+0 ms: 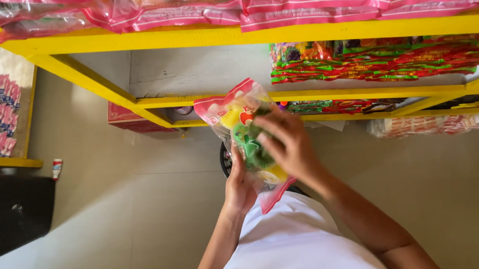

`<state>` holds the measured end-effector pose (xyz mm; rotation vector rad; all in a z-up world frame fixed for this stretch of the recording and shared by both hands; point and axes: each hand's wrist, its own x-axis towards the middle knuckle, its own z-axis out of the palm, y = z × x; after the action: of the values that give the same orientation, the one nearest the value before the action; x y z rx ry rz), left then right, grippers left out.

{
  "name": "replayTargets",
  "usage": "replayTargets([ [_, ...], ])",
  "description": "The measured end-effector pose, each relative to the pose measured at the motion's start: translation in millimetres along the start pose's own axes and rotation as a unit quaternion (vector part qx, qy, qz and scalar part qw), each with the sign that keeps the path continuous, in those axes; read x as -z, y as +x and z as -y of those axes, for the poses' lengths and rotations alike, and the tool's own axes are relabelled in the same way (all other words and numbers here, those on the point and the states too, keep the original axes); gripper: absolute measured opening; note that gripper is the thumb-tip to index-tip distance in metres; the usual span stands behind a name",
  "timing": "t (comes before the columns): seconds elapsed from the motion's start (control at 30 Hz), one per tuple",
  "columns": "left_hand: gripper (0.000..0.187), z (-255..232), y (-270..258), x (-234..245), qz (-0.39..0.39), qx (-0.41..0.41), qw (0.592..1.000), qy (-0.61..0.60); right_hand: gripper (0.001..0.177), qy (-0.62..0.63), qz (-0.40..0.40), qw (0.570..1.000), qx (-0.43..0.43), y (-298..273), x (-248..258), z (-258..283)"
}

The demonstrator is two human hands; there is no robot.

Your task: Wiping down a bag of candy with a cleaning cloth in a grocery store aisle.

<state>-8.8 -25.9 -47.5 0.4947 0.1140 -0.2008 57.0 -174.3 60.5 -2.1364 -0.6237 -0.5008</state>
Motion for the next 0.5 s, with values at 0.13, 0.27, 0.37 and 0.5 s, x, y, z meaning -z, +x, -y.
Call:
replayTargets([
  [0.13, 0.064, -8.0, 0.4, -9.8, 0.035, 0.003, 0.999, -0.02, 0.031, 0.013, -0.021, 0.997, -0.066, -2.7, 3.6, -50.1],
  [0.27, 0.062, -4.5, 3.8, 6.2, 0.028, 0.005, 0.999, -0.019, 0.031, 0.026, -0.022, 0.998, -0.058, -14.1, 4.7, -8.3],
  [0.37, 0.061, 3.9, 8.5, 18.3, 0.028, -0.001, 0.999, -0.021, 0.029, 0.001, -0.021, 1.0, -0.006, -21.3, -5.4, 25.2],
  [0.5, 0.067, -5.0, 3.5, 1.1, 0.064, -0.028, 0.997, 0.038, 0.031, 0.0, -0.041, 0.998, 0.051, -3.4, -7.6, 11.2],
])
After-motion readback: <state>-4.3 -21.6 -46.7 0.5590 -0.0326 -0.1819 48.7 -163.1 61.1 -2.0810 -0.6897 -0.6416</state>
